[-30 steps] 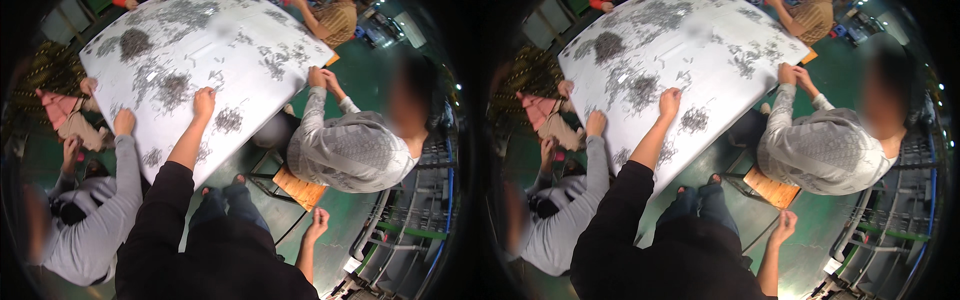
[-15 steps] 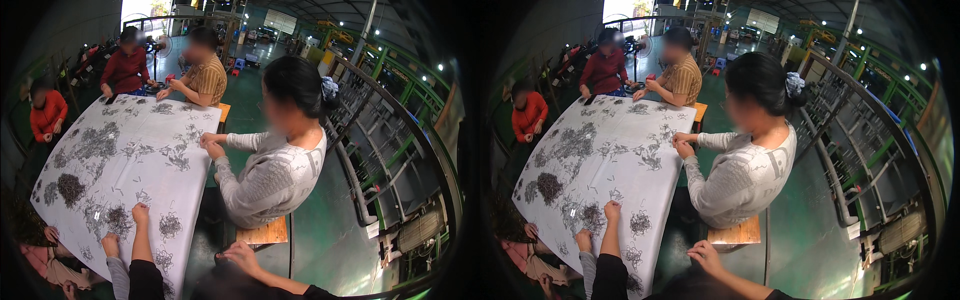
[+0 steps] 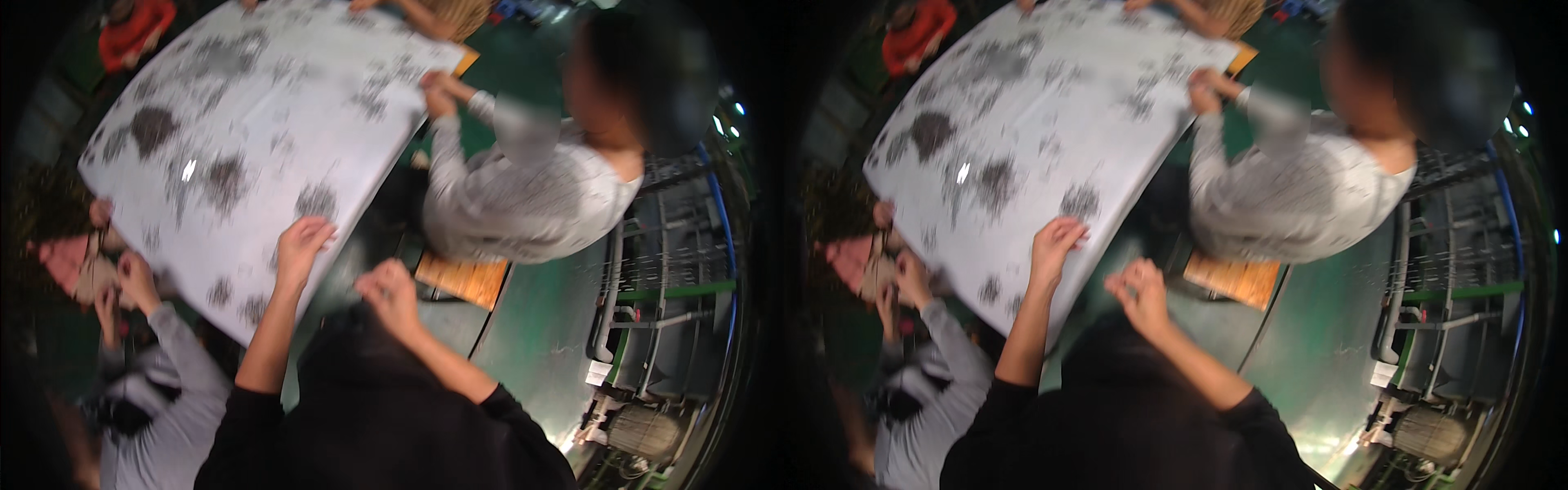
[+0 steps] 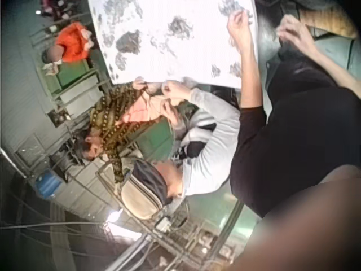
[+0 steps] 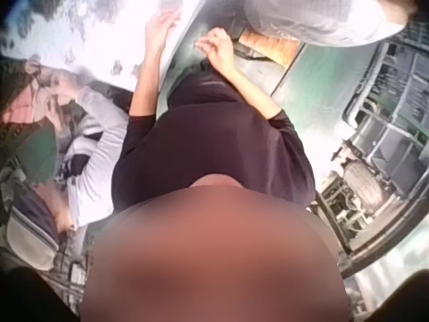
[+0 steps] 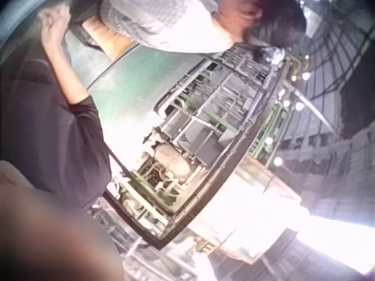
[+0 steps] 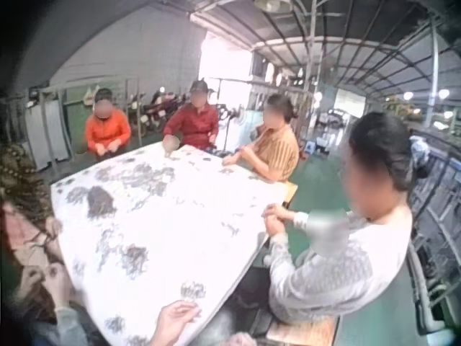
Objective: The person repeatedly picks up small metal paperclips from a large white sheet and links them together by hand. They occasionally place linked clips onto a nearby metal rack. The task is performed alongside other workers at the same table.
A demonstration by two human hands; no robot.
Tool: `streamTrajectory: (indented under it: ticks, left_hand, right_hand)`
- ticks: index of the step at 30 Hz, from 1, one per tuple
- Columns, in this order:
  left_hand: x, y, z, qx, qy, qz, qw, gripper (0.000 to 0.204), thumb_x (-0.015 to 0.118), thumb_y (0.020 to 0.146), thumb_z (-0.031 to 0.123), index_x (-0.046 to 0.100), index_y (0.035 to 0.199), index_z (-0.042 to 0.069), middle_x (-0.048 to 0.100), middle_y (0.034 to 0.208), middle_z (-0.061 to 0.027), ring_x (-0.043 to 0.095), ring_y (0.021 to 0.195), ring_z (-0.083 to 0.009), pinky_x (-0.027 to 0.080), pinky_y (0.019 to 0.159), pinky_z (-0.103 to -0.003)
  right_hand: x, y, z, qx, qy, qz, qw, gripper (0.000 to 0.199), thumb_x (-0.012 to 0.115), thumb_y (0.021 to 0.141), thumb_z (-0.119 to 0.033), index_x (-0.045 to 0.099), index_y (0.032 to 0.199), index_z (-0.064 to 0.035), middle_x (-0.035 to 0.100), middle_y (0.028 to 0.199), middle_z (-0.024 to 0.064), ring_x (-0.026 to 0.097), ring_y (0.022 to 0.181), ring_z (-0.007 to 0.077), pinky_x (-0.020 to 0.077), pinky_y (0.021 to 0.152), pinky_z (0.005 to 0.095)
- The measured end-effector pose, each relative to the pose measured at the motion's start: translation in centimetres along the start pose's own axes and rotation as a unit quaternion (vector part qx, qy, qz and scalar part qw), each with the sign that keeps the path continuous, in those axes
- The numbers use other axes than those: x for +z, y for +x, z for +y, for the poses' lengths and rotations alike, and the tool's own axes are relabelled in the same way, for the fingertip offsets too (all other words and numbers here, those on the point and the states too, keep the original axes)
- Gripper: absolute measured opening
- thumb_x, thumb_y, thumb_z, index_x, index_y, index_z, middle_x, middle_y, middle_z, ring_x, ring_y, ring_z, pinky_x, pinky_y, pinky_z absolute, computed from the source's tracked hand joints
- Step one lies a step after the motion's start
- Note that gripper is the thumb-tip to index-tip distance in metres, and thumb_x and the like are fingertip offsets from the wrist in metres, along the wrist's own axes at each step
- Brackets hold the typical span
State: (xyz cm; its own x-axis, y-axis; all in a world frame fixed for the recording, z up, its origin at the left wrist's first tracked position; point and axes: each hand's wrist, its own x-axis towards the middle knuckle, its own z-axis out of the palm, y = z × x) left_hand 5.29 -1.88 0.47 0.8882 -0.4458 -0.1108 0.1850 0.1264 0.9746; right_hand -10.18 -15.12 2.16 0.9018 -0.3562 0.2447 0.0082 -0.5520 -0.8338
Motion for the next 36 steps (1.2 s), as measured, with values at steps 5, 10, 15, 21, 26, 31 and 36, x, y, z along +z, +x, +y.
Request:
streamTrajectory:
  ticks: [5, 10, 15, 21, 26, 31, 36]
  left_hand:
    - [1.1, -7.2, 2.3, -0.047, -0.030, -0.011, 0.998, 0.013, 0.064, 0.090, 0.009, 0.063, 0.099, -0.001, 0.070, 0.092, -0.0093, 0.066, 0.087, -0.0127, 0.049, 0.075, -0.024]
    - [0.7, -10.3, 2.9, -0.045, -0.033, 0.018, 0.998, 0.013, 0.065, 0.090, 0.007, 0.064, 0.097, -0.003, 0.070, 0.090, -0.0103, 0.066, 0.086, -0.0114, 0.051, 0.078, -0.024]
    - [0.3, -11.3, 2.4, -0.014, -0.023, 0.061, 0.998, 0.012, 0.064, 0.089, 0.006, 0.065, 0.097, -0.003, 0.070, 0.089, -0.0085, 0.065, 0.084, -0.0104, 0.052, 0.077, -0.023]
    - [0.2, -12.0, 1.4, 0.066, 0.128, 0.125, 0.982, 0.010, 0.069, 0.080, 0.003, 0.070, 0.090, 0.004, 0.061, 0.115, -0.0109, 0.060, 0.105, -0.0197, 0.048, 0.089, -0.033]
    - [-0.3, -11.5, 0.2, 0.163, 0.210, 0.139, 0.954, 0.012, 0.071, 0.078, 0.004, 0.069, 0.089, 0.006, 0.061, 0.112, -0.0087, 0.054, 0.110, -0.0254, 0.045, 0.090, -0.036]
    - [-0.8, -10.7, -0.5, 0.167, 0.230, 0.128, 0.950, 0.010, 0.072, 0.077, 0.006, 0.070, 0.087, 0.007, 0.061, 0.110, -0.0065, 0.054, 0.109, -0.0262, 0.045, 0.090, -0.036]
    - [-0.9, -10.5, -0.4, 0.150, 0.238, 0.139, 0.949, 0.011, 0.073, 0.076, 0.006, 0.071, 0.087, 0.009, 0.061, 0.110, -0.0041, 0.053, 0.111, -0.0265, 0.046, 0.091, -0.037]
  right_hand:
    - [1.0, -0.6, -2.1, 0.010, 0.020, -0.015, 1.000, 0.010, 0.076, 0.074, -0.015, 0.072, 0.081, -0.0100, 0.054, 0.076, 0.0020, 0.052, 0.079, 0.0200, 0.0375, 0.074, 0.0330]
    - [1.9, -1.3, -3.7, 0.012, 0.040, -0.021, 0.999, 0.009, 0.075, 0.075, -0.013, 0.072, 0.082, -0.0092, 0.053, 0.075, 0.0010, 0.051, 0.078, 0.0190, 0.0367, 0.075, 0.0322]
    - [2.7, -1.4, -3.7, -0.029, 0.019, -0.022, 0.999, 0.011, 0.075, 0.076, -0.008, 0.071, 0.084, -0.0033, 0.057, 0.074, 0.0053, 0.053, 0.074, 0.0183, 0.0428, 0.065, 0.0305]
    - [3.5, -1.3, -2.7, -0.030, 0.004, -0.057, 0.998, 0.011, 0.075, 0.074, -0.011, 0.071, 0.083, -0.0083, 0.054, 0.077, 0.0024, 0.053, 0.079, 0.0190, 0.0375, 0.076, 0.0325]
    - [2.5, 1.5, -0.9, -0.012, 0.071, -0.148, 0.986, 0.016, 0.072, 0.078, -0.008, 0.069, 0.093, -0.0037, 0.056, 0.080, 0.0062, 0.056, 0.079, 0.0184, 0.0453, 0.073, 0.0319]
    - [8.8, 13.6, 2.6, -0.115, -0.021, -0.211, 0.970, 0.013, 0.064, 0.087, -0.010, 0.068, 0.095, -0.0021, 0.061, 0.083, 0.0115, 0.061, 0.075, 0.0223, 0.0486, 0.069, 0.0325]
    - [19.7, 26.0, 4.2, -0.255, -0.179, -0.282, 0.907, 0.009, 0.064, 0.085, -0.012, 0.071, 0.091, -0.0115, 0.064, 0.088, 0.0064, 0.064, 0.078, 0.0274, 0.0507, 0.071, 0.0379]
